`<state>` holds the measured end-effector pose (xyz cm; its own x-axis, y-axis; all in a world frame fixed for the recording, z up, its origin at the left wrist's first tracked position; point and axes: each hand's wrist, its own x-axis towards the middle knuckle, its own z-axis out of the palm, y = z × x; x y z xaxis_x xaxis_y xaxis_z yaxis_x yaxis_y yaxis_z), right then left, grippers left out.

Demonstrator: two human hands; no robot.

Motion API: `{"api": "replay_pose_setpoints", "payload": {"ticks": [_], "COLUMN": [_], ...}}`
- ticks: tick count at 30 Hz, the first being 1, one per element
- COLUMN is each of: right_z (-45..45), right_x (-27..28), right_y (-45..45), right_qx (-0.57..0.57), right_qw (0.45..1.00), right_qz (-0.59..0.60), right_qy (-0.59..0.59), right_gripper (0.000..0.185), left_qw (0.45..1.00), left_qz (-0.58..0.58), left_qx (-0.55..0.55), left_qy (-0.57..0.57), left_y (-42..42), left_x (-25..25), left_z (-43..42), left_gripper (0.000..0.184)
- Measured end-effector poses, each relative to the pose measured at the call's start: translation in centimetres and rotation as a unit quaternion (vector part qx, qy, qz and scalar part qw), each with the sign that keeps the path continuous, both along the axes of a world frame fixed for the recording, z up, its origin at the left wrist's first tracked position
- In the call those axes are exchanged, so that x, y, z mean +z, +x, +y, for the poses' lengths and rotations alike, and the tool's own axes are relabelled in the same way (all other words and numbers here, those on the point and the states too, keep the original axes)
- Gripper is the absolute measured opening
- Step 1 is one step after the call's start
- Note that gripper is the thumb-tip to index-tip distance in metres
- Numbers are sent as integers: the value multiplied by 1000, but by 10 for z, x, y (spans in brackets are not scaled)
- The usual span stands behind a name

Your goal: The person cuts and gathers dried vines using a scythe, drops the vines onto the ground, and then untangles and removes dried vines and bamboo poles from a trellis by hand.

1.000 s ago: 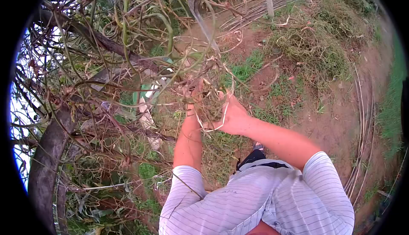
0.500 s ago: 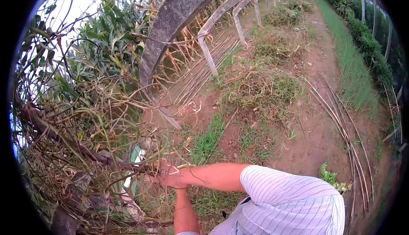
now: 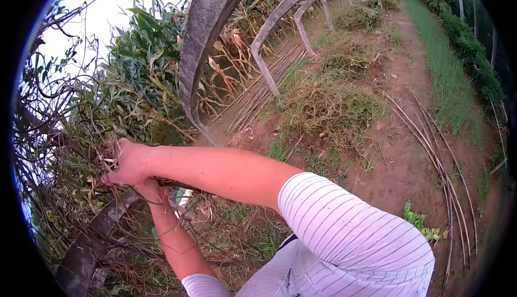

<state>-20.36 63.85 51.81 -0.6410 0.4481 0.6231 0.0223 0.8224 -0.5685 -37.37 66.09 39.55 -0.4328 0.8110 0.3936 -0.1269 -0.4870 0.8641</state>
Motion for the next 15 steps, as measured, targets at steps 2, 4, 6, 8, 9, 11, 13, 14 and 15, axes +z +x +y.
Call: {"api": "replay_pose_setpoints", "payload": {"ticks": [2,4,6,8,9,11,13,14,15], "right_z": [-6,7,18,21,24,3,-32,-54,-70], "right_x": [-40,-83,-135,-202,-249,-331,-408,-441,-485], "right_y": [49,108,181,260,295,363,411,426,432], "right_qx": [-10,4,-37,-154,-200,-310,-316,-316,-307], "right_qw": [999,999,984,951,929,874,845,829,824], "right_qz": [9,4,-24,-21,2,-51,-87,-106,-101], "right_qy": [-40,-42,-174,-266,-311,-371,-423,-449,-465], "right_gripper": [109,106,90,65,58,49,50,50,52], "left_qw": [977,999,997,998,997,996,994,992,989], "left_qz": [-122,29,10,25,33,20,23,23,21], "left_qx": [-128,37,-74,-58,-63,-74,-96,-116,-136], "left_qy": [116,-16,-16,-19,-21,-50,-51,-52,-49], "left_y": [33,-50,8,35,44,73,100,114,123], "left_x": [18,13,44,58,62,76,86,90,94], "left_z": [-2,13,-31,-41,-42,-51,-59,-63,-68], "left_gripper": [62,26,21,22,22,22,21,21,22]}}
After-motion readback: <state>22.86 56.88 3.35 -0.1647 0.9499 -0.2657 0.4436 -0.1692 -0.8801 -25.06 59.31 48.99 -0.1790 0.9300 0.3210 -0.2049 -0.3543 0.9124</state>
